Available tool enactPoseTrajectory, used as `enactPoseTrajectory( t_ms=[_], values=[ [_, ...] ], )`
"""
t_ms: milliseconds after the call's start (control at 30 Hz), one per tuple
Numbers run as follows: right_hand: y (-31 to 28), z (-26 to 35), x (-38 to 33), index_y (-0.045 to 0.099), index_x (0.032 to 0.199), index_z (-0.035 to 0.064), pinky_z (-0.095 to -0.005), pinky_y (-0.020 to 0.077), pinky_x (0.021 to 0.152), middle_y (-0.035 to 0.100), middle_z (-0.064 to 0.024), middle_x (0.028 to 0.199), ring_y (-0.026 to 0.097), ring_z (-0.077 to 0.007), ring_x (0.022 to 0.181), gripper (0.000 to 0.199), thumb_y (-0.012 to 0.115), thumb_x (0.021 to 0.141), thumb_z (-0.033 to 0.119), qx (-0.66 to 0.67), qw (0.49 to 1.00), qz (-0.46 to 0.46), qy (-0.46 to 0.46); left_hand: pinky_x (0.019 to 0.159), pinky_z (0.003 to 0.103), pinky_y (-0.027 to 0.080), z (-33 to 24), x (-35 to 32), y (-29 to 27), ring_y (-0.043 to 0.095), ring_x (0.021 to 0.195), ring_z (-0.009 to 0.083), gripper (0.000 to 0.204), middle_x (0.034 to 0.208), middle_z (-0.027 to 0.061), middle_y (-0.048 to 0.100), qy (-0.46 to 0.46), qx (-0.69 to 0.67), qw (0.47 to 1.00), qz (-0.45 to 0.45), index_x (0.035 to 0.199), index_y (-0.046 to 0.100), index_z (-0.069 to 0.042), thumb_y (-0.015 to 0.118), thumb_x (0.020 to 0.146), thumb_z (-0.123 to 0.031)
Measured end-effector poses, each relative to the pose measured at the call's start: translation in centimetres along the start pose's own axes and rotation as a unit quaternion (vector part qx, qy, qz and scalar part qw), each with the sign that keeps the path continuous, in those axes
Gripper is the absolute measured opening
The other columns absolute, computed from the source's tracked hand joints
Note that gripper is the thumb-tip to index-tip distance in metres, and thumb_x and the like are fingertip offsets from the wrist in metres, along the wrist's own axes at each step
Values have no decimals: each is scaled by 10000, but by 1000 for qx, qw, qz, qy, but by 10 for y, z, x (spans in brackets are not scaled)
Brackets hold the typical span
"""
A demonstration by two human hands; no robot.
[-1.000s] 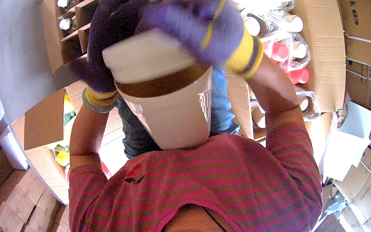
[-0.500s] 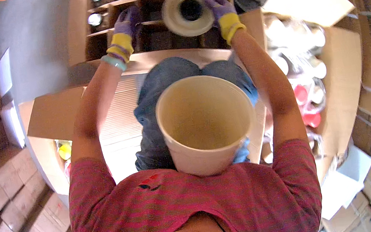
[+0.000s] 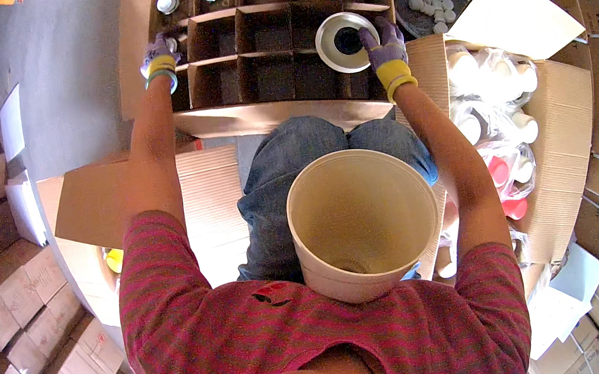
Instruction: The person assembles vacuum flasks by inserting inner metal liners into outer plastic shells, placing lids on top, and wrapping each completed unit in a plastic bag. The person repeats this process for multiple flasks of different colors.
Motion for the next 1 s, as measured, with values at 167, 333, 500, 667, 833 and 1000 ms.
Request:
enactPoseTrajectory(
  t_ms=[167, 333, 500, 667, 833, 1000],
  values=[
    [-43, 87, -45, 571, 1233, 21, -337, 447, 962, 547, -160, 1278, 563, -263, 1124, 467, 683, 867, 288, 9, 999, 5, -48, 960, 453, 476, 4, -31, -53, 544, 1161, 375, 732, 1254, 189, 533, 81, 33, 994, -61, 1305, 474, -167, 808, 693, -388],
    [-13, 144, -72, 589, 1224, 31, -308, 472, 948, 634, -107, 1177, 588, -168, 1100, 360, 618, 921, 225, 303, 915, 265, 18, 790, 446, 526, -80, -212, -243, 582, 977, 384, 536, 1127, 176, 563, 300, -83, 911, -272, 1132, 609, -160, 816, 673, -345],
    [-19, 289, -119, 448, 1330, 67, -503, 479, 969, 563, -173, 1247, 579, -299, 1130, 557, 510, 943, 463, 595, 678, 419, 105, 823, 385, 515, -150, -388, -295, 598, 975, 309, 598, 1131, 125, 554, 539, -110, 757, -354, 1138, 654, -184, 865, 585, -271],
    [-95, 309, -110, 543, 1219, -42, -417, 484, 931, 622, -211, 1162, 615, -312, 1027, 661, 454, 939, 550, 723, 604, 335, 16, 987, 437, 437, -187, -441, -299, 544, 1151, 336, 761, 1326, 169, 480, 695, -241, 670, -103, 1283, 540, -75, 811, 658, -416],
    [-114, 204, -163, 498, 1286, 58, -352, 457, 966, 557, -101, 1233, 547, -208, 1137, 453, 660, 870, 139, 488, 801, 345, -31, 965, 375, 438, -167, -429, -253, 495, 1225, 262, 661, 1416, 158, 398, 627, -492, 584, -151, 1447, 303, -28, 596, 889, -226],
    [-134, 220, -230, 235, 1482, 69, -272, 432, 938, 541, -32, 1235, 537, -123, 1082, 751, 651, 896, 287, 422, 788, 446, 45, 964, 346, 410, -143, -431, -194, 478, 1160, 230, 689, 1313, 140, 467, 482, -538, 682, -112, 1421, 341, -5, 502, 887, -410]
  ],
)
Point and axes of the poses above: each hand's wrist, its own x-axis towards the middle knuckle, its own y-axis out of the palm, z = x × y, the point moved 9 cm from there along x, towards the middle knuckle
